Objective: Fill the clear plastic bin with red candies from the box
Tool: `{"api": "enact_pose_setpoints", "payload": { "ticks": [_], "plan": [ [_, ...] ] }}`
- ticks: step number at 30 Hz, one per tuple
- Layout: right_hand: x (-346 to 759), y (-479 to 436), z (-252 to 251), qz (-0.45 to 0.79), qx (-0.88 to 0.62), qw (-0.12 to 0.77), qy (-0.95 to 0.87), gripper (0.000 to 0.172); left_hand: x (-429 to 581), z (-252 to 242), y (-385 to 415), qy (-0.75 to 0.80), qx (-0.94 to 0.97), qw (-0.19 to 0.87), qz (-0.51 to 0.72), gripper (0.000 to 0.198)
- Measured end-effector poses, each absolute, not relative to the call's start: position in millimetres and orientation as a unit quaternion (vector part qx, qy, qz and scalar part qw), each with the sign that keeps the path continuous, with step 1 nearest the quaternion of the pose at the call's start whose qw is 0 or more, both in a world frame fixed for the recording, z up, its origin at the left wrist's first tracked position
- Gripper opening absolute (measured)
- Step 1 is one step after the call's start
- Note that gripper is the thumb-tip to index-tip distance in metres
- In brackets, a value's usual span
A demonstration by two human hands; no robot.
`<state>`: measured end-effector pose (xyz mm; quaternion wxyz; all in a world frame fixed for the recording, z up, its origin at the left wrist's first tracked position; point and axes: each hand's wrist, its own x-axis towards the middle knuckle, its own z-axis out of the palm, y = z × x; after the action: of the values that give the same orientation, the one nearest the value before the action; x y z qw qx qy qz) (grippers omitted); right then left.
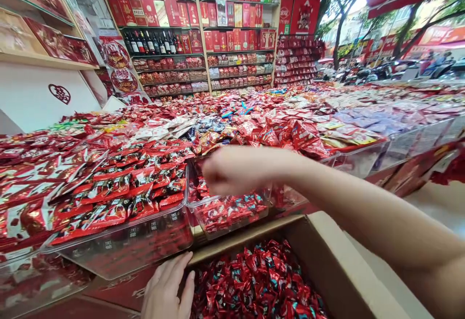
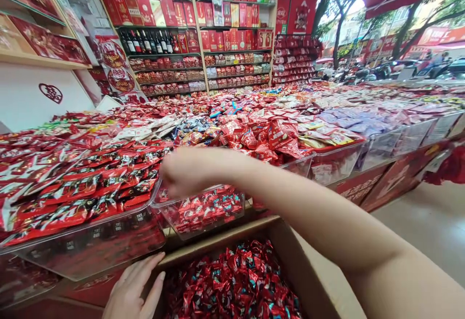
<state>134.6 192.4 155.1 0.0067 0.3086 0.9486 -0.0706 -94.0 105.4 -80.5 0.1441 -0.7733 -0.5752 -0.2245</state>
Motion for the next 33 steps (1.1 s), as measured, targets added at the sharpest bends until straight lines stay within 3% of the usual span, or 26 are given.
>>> {"api": "enact_pose_setpoints", "payload": {
  "ticks": [1, 3, 5, 7, 9, 11, 14, 17, 19, 21, 25, 26, 33],
  "plan": [
    [143.0, 172.4, 141.6, -0.114, 0.259, 0.031, 0.959, 0.021, -94.1, -80.7, 105.4, -0.578, -0.772, 0.144, -0.223, 0.033],
    [158.1, 141.5, 87.3, -0.314, 0.151, 0.168, 0.922, 0.025, -95.3, -82.1, 105.9, -0.579, -0.772, 0.144, -0.22, 0.032],
    [171.2, 126.2, 7.4, -0.321, 0.24, 0.279, 0.873, 0.032, -96.8, -84.1, 106.2, -0.581, -0.773, 0.142, -0.214, 0.033],
    [182.7, 123.4, -74.5, -0.214, 0.468, 0.236, 0.824, 0.057, -96.8, -85.5, 105.9, -0.585, -0.772, 0.139, -0.209, 0.035],
    [192.6, 124.1, -136.6, -0.203, 0.583, 0.192, 0.763, 0.082, -94.4, -84.9, 105.2, -0.589, -0.77, 0.13, -0.207, 0.036],
    [200.7, 121.7, -168.7, -0.201, 0.611, 0.129, 0.754, 0.071, -89.5, -81.3, 104.5, -0.59, -0.769, 0.121, -0.212, 0.035],
    [210.9, 115.1, -172.1, -0.194, 0.6, 0.023, 0.775, 0.035, -80.1, -72.0, 102.5, -0.58, -0.774, 0.105, -0.229, 0.033],
    [220.9, 115.0, -156.7, -0.25, 0.612, -0.029, 0.749, 0.02, -68.3, -64.7, 93.4, -0.56, -0.776, 0.087, -0.277, 0.03],
    [225.7, 115.9, -148.3, -0.292, 0.628, -0.084, 0.717, 0.022, -55.7, -64.6, 80.0, -0.549, -0.764, 0.081, -0.331, 0.029],
    [226.5, 112.7, -141.2, -0.383, 0.624, -0.166, 0.66, 0.026, -36.8, -69.4, 62.6, -0.527, -0.762, 0.002, -0.377, 0.027],
    [215.2, 93.4, -125.7, -0.608, 0.513, -0.3, 0.526, 0.031, 9.8, -88.0, 37.7, -0.585, -0.594, -0.408, -0.374, 0.038],
    [211.3, 88.0, -122.0, -0.637, 0.48, -0.322, 0.51, 0.031, 19.0, -92.2, 36.2, -0.584, -0.563, -0.454, -0.368, 0.042],
    [192.7, 67.9, -110.3, -0.68, 0.37, -0.412, 0.481, 0.024, 28.4, -102.1, 46.1, -0.59, -0.445, -0.552, -0.387, 0.028]
  ]
}}
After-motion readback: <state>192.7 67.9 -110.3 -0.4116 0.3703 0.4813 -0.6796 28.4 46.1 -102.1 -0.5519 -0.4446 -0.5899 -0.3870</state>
